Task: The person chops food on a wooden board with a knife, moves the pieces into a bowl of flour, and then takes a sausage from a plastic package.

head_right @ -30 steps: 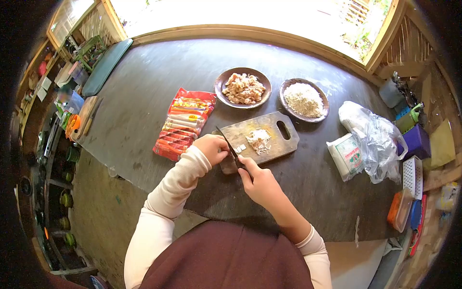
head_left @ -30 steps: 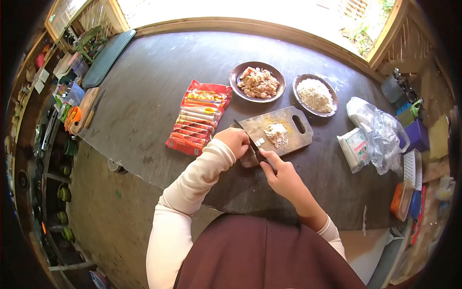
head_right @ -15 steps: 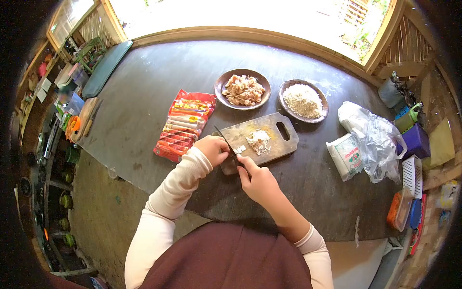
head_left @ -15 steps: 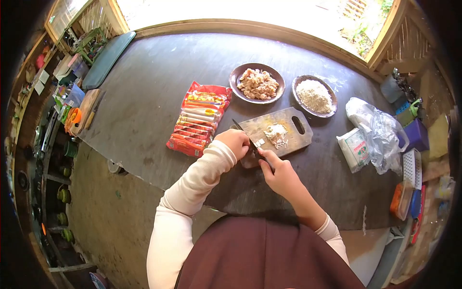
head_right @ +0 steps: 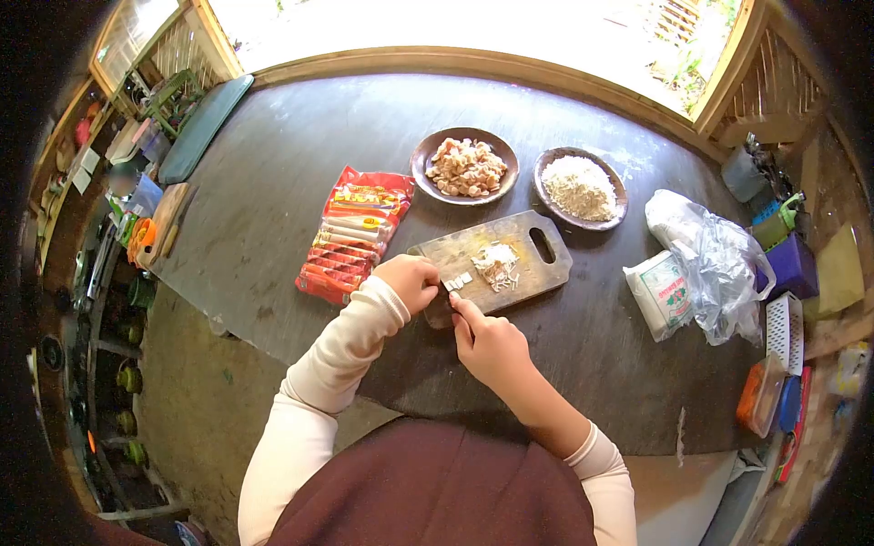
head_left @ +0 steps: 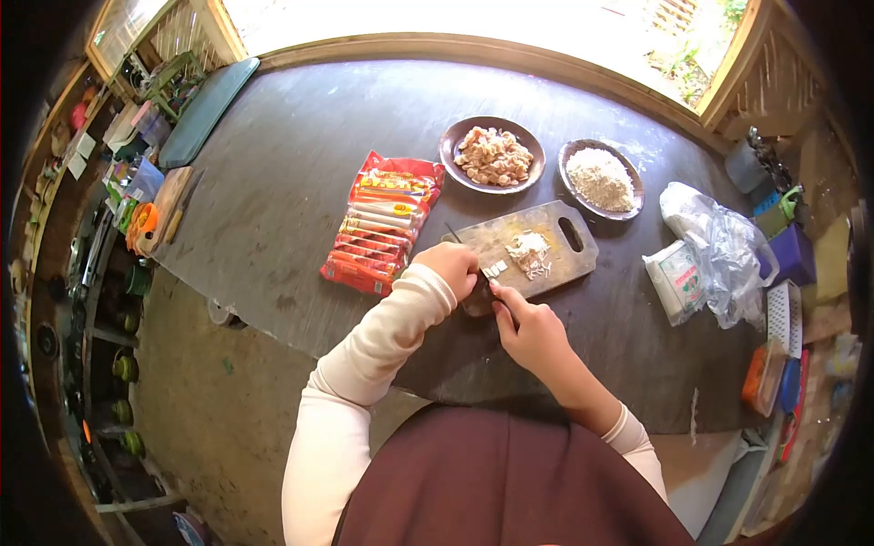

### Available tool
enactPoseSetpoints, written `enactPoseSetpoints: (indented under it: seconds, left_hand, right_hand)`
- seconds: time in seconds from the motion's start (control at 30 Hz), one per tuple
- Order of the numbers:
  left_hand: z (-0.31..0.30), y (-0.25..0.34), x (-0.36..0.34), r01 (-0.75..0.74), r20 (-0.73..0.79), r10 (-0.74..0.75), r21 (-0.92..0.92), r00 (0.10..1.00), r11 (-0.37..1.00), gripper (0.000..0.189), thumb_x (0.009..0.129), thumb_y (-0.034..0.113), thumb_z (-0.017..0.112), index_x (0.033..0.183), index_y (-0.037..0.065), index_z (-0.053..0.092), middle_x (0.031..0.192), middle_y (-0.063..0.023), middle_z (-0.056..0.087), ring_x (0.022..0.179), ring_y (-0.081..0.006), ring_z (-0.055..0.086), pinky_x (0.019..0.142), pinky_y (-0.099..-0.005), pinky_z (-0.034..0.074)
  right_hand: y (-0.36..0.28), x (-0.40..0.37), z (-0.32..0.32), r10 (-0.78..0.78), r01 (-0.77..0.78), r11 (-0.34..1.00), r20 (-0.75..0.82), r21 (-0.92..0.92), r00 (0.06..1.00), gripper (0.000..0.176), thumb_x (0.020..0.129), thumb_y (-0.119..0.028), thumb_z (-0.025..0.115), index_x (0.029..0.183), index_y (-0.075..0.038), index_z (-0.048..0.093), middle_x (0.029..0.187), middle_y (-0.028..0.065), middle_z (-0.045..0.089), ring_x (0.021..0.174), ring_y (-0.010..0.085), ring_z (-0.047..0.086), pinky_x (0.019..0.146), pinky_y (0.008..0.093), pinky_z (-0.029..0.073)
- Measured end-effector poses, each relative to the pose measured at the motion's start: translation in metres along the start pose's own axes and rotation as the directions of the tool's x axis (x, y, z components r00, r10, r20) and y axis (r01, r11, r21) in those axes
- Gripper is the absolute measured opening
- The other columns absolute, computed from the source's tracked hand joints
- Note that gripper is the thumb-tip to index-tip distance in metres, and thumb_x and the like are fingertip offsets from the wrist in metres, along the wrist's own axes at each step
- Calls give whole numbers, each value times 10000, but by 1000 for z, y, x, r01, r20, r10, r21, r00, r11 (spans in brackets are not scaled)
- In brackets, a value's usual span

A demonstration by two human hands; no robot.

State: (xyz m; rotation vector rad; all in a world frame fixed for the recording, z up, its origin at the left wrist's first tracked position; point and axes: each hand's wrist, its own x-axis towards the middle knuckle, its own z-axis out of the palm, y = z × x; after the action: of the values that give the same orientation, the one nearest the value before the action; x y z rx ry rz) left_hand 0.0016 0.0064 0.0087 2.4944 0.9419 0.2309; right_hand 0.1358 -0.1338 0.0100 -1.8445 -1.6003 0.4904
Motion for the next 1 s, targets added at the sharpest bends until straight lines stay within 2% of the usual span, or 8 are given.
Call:
enactPoseSetpoints:
  seconds: [0.2, 0.3, 0.57, 0.7, 0.8, 0.87, 0.9, 1.0]
  left_hand:
    - [0, 2, -1, -12, 6, 12, 1, 1000, 1000, 151, 753, 165, 603, 808, 43, 675, 849, -125, 645, 839, -320, 617, 766, -382, 487]
    - [1, 3, -2, -21, -10, 21, 2, 1000, 1000, 150, 759, 162, 598, 810, 44, 676, 850, -124, 646, 841, -319, 616, 767, -380, 487]
    - [3, 0, -2, -55, -49, 56, 20, 997, 998, 142, 759, 157, 590, 780, 38, 665, 841, -119, 640, 826, -320, 614, 756, -386, 488]
    - [3, 1, -2, -69, -39, 71, 55, 997, 996, 144, 759, 158, 591, 794, 40, 667, 844, -116, 640, 823, -319, 614, 756, -385, 488]
    - [1, 2, -2, -70, -39, 71, 22, 997, 997, 142, 764, 151, 586, 806, 44, 670, 843, -114, 639, 828, -315, 614, 760, -382, 486]
    - [2, 2, -4, -77, -29, 77, 16, 997, 997, 143, 772, 144, 576, 812, 49, 675, 849, -110, 642, 839, -310, 615, 767, -377, 484]
    - [1, 3, -4, -77, -29, 77, 15, 997, 997, 143, 772, 144, 576, 812, 49, 675, 849, -110, 642, 839, -310, 615, 767, -377, 484]
    - [1, 4, -4, -62, -33, 63, 43, 997, 997, 147, 779, 142, 568, 812, 51, 679, 853, -108, 645, 845, -306, 615, 773, -373, 483]
  right_hand:
    - [-2, 3, -16, 17, -31, 961, 53, 275, 998, 280, 867, -138, 559, 1142, -85, 565, 662, 219, 594, 600, 353, 608, 544, 389, 467]
    - [-9, -1, -29, 235, -321, 885, 271, 338, 933, 301, 868, -124, 561, 1164, -68, 547, 666, 242, 579, 600, 351, 604, 551, 375, 461]
    - [-4, -10, -11, 16, -18, 999, 66, 34, 998, 269, 865, -168, 563, 1130, -120, 564, 601, 205, 577, 556, 381, 592, 511, 398, 456]
    - [5, -4, -2, -49, 48, 996, 0, 73, 999, 271, 871, -150, 545, 1139, -112, 554, 620, 225, 580, 601, 391, 601, 509, 395, 460]
    - [5, 2, -11, 10, -19, 963, 37, 269, 999, 278, 888, -145, 528, 1162, -101, 540, 567, 163, 575, 493, 305, 595, 473, 348, 448]
    - [2, 5, -19, 297, -443, 747, 347, 496, 889, 285, 903, -146, 521, 1181, -84, 530, 537, 71, 521, 421, 155, 508, 442, 292, 403]
    - [0, 4, -20, 295, -449, 729, 355, 516, 887, 290, 913, -160, 520, 1193, -84, 530, 548, 4, 467, 436, 74, 420, 429, 256, 364]
    - [-4, -1, -20, 248, -382, 788, 319, 484, 915, 313, 923, -147, 508, 1233, -112, 520, 565, 3, 486, 408, 71, 412, 412, 241, 351]
